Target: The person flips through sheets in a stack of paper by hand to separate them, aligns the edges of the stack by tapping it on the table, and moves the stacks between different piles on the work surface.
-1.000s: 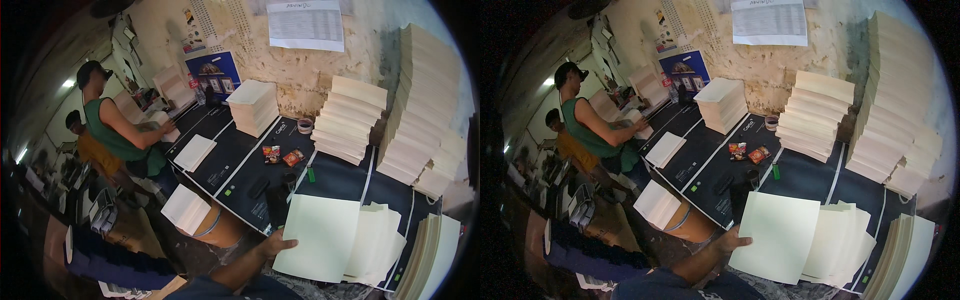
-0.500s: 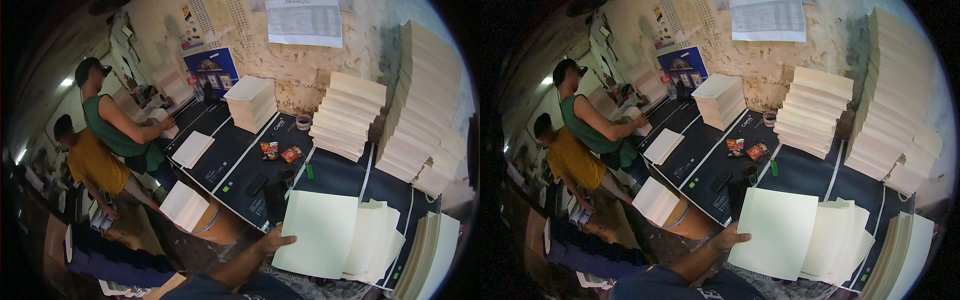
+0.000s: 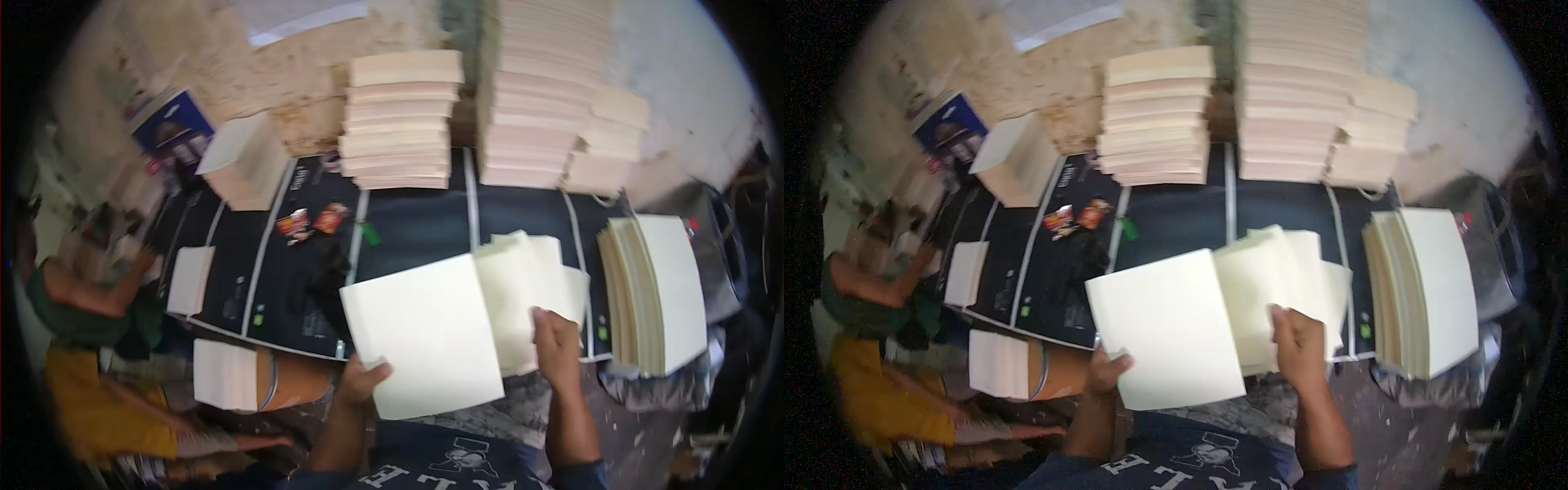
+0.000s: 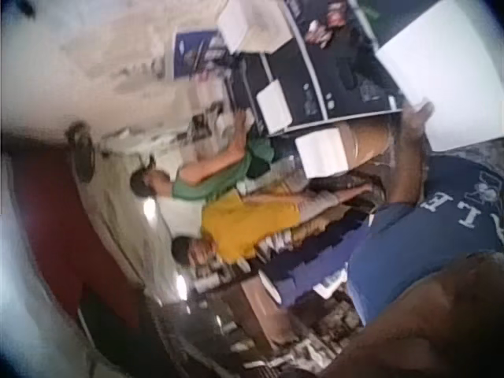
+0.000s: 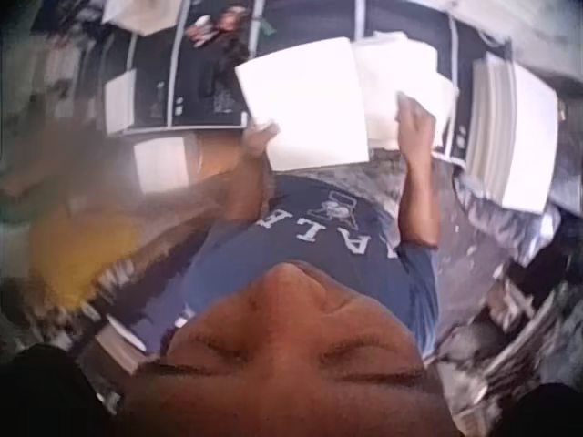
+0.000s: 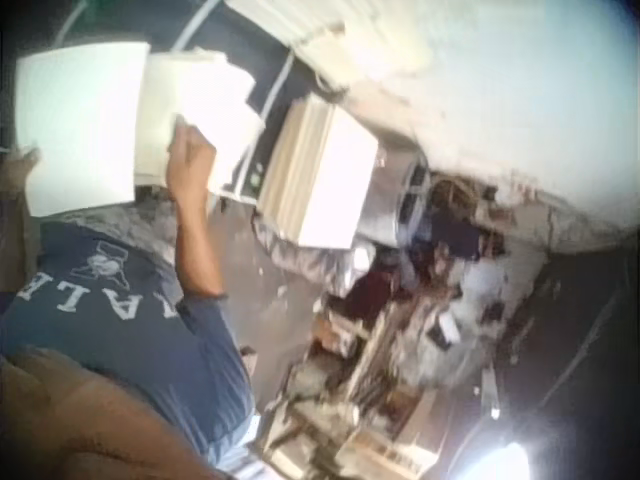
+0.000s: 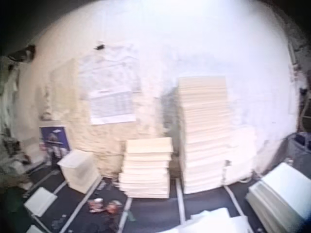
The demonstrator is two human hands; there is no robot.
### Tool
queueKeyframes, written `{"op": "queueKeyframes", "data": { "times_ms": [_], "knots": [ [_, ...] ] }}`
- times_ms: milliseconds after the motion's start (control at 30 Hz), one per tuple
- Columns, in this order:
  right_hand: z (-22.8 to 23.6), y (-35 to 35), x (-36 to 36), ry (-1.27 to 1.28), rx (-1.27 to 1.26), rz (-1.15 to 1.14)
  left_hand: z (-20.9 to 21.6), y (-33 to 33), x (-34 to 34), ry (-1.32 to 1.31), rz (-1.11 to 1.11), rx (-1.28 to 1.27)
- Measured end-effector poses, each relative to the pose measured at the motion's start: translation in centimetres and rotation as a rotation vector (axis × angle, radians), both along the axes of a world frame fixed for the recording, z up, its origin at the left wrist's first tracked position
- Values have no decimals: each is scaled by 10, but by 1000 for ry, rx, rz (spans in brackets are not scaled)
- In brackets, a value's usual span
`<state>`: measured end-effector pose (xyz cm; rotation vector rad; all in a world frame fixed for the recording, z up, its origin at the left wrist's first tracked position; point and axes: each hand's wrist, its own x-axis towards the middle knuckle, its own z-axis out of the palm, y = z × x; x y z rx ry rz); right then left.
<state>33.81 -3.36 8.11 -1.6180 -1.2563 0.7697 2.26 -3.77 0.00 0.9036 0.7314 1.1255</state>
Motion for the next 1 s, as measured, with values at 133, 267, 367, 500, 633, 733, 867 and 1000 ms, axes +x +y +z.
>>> {"op": "queueKeyframes", "data": {
  "times_ms": [133,267,367,500,633,733,867,1000],
  "knots": [
    [-6,-4,-17,-189,139,193,15,0,18,-61,29,-43],
    [12,-3,-29,-431,-230,274,2,-5,14,-16,72,-33],
    [2,0,7,-225,-304,93,-2,-8,-7,-30,131,-67],
    [-17,6,39,-253,-227,84,-1,4,-17,-137,69,-95],
    [9,3,-22,-273,-311,383,-17,0,3,-90,76,-66],
    [27,14,-5,-373,-476,333,-8,-1,-4,-32,141,-17],
    [-2,13,32,-80,-362,196,18,6,-12,-176,38,-86],
    [11,6,-28,-493,-231,392,-12,0,6,-36,100,-42]
  ]
}}
